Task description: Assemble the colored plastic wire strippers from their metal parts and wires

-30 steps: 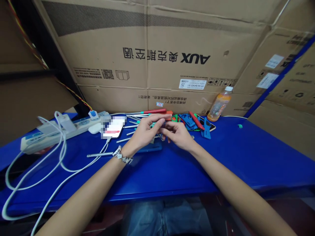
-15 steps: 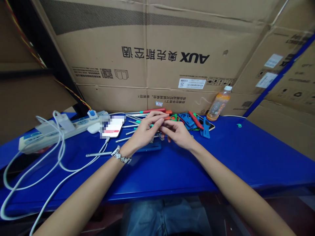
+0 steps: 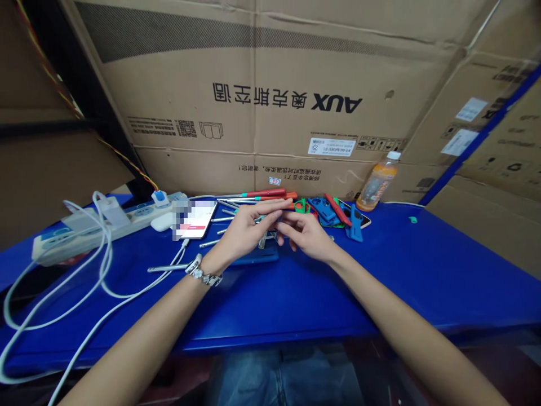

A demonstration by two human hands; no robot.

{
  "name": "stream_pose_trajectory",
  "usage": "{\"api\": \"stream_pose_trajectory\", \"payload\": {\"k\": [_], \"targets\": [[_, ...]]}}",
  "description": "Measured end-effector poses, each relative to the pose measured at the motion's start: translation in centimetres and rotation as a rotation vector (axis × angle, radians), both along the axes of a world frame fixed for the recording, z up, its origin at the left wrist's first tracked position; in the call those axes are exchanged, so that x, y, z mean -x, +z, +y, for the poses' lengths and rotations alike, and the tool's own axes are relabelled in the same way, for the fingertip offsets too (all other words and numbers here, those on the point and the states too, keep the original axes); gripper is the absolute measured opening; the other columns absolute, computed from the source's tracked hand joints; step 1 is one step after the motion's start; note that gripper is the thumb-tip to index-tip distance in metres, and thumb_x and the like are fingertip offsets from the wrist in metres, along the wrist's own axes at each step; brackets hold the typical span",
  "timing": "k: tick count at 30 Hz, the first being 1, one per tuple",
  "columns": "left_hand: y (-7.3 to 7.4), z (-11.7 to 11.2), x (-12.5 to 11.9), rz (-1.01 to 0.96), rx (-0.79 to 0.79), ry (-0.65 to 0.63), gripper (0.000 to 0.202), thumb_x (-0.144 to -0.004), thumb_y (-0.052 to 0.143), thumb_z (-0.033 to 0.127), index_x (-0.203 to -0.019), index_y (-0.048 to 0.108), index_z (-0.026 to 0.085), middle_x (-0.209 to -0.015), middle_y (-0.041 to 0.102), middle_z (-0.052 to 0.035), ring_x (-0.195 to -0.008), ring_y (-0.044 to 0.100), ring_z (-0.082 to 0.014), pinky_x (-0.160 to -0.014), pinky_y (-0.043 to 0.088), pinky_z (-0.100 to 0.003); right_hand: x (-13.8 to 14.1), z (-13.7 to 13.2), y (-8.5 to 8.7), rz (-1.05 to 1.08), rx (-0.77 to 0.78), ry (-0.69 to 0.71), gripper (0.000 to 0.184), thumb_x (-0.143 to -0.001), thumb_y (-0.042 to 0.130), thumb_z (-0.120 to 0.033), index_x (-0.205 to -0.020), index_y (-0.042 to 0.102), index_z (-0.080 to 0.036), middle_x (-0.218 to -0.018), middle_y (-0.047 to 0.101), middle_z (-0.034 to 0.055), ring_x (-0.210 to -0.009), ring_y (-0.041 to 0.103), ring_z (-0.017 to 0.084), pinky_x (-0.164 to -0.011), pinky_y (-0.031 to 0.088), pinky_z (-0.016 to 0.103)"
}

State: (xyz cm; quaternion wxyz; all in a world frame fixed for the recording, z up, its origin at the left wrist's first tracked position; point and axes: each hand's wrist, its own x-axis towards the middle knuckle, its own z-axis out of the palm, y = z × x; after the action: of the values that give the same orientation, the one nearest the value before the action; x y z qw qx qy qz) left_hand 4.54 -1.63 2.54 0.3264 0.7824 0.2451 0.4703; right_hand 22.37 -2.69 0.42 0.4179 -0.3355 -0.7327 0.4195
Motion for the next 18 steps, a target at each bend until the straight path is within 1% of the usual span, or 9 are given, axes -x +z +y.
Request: {"api": "stream_pose_trajectory", "payload": {"k": [2,3,6,8,9,12,14,15,18], "targets": [[-0.2,0.0,-0.3,-0.003,-0.016,-0.004,0.027,-0.094,0.059,0.033,-0.116,0.071,0.023,-0.127,0.068,-0.0085,-0.12,0.061,-0.0236,-0.103,0.048,-0.042,0.1,0.1,-0.2,0.013,-0.016,-0.055,0.033,-0.082,0.067,-0.049,-0.082,0.061,-0.017,-0.064,0.061,-0.001,-0.049,0.051,0.009,-0.043,0.041,0.022],[-0.4,0.0,-0.7,-0.034,-0.015,0.033,0.028,-0.091,0.063,0.033,-0.115,0.07,0.022,-0.124,0.069,-0.0093,-0.115,0.063,-0.023,-0.1,0.05,-0.04,0.4,0.3,-0.4,0.04,-0.028,-0.096,0.033,-0.079,0.07,-0.049,-0.078,0.059,-0.017,-0.063,0.06,-0.0015,-0.049,0.051,0.01,-0.044,0.042,0.022],[-0.8,0.1,-1.9,-0.185,0.019,0.181,0.024,-0.078,0.076,0.033,-0.095,0.07,0.016,-0.095,0.074,-0.0073,-0.086,0.068,-0.0187,-0.078,0.056,-0.032,1.3,0.7,-1.4,0.111,-0.072,-0.219,0.036,-0.072,0.077,-0.047,-0.077,0.057,-0.019,-0.065,0.06,-0.0025,-0.055,0.055,0.012,-0.051,0.045,0.024],[-1.0,0.1,-2.3,-0.234,0.055,0.189,0.02,-0.076,0.078,0.032,-0.082,0.069,0.015,-0.079,0.073,-0.0042,-0.072,0.067,-0.0167,-0.071,0.056,-0.03,1.6,0.9,-1.7,0.116,-0.12,-0.268,0.035,-0.071,0.078,-0.046,-0.083,0.059,-0.018,-0.068,0.06,-0.002,-0.06,0.057,0.013,-0.056,0.048,0.026],[-1.0,0.1,-2.2,-0.229,0.066,0.17,0.018,-0.078,0.077,0.032,-0.08,0.07,0.015,-0.076,0.073,-0.0039,-0.07,0.067,-0.0169,-0.071,0.056,-0.03,1.6,0.8,-1.7,0.111,-0.139,-0.271,0.036,-0.072,0.078,-0.046,-0.088,0.061,-0.018,-0.072,0.062,-0.001,-0.064,0.058,0.014,-0.059,0.049,0.027],[-0.8,0.2,-1.4,-0.118,-0.004,0.115,0.016,-0.087,0.068,0.032,-0.088,0.075,0.018,-0.088,0.074,-0.0061,-0.086,0.069,-0.0202,-0.083,0.055,-0.035,0.8,0.4,-0.9,0.068,-0.113,-0.154,0.039,-0.078,0.072,-0.047,-0.103,0.062,-0.019,-0.084,0.065,0.0022,-0.07,0.061,0.014,-0.06,0.051,0.026],[-0.6,0.2,-0.8,-0.034,-0.101,0.104,0.019,-0.092,0.061,0.031,-0.095,0.076,0.02,-0.102,0.072,-0.008,-0.102,0.065,-0.0217,-0.095,0.05,-0.038,0.1,0.1,-0.1,0.022,-0.029,-0.024,0.038,-0.085,0.062,-0.051,-0.106,0.062,-0.019,-0.078,0.064,0.0015,-0.065,0.06,0.014,-0.048,0.047,0.023],[-0.6,0.2,-0.6,-0.01,-0.135,0.103,0.021,-0.094,0.058,0.031,-0.098,0.076,0.021,-0.107,0.07,-0.0087,-0.108,0.062,-0.022,-0.098,0.048,-0.039,-0.2,0.0,0.2,-0.008,-0.016,0.002,0.037,-0.087,0.059,-0.052,-0.102,0.064,-0.018,-0.074,0.063,0.0011,-0.061,0.057,0.013,-0.046,0.045,0.023],[-0.7,0.2,-0.8,-0.029,-0.129,0.131,0.022,-0.093,0.06,0.031,-0.106,0.073,0.021,-0.11,0.065,-0.0096,-0.107,0.061,-0.021,-0.089,0.051,-0.035,-0.2,0.0,0.4,-0.014,-0.053,-0.063,0.034,-0.086,0.061,-0.051,-0.089,0.065,-0.017,-0.068,0.061,-0.0003,-0.054,0.052,0.011,-0.045,0.042,0.022]]}}
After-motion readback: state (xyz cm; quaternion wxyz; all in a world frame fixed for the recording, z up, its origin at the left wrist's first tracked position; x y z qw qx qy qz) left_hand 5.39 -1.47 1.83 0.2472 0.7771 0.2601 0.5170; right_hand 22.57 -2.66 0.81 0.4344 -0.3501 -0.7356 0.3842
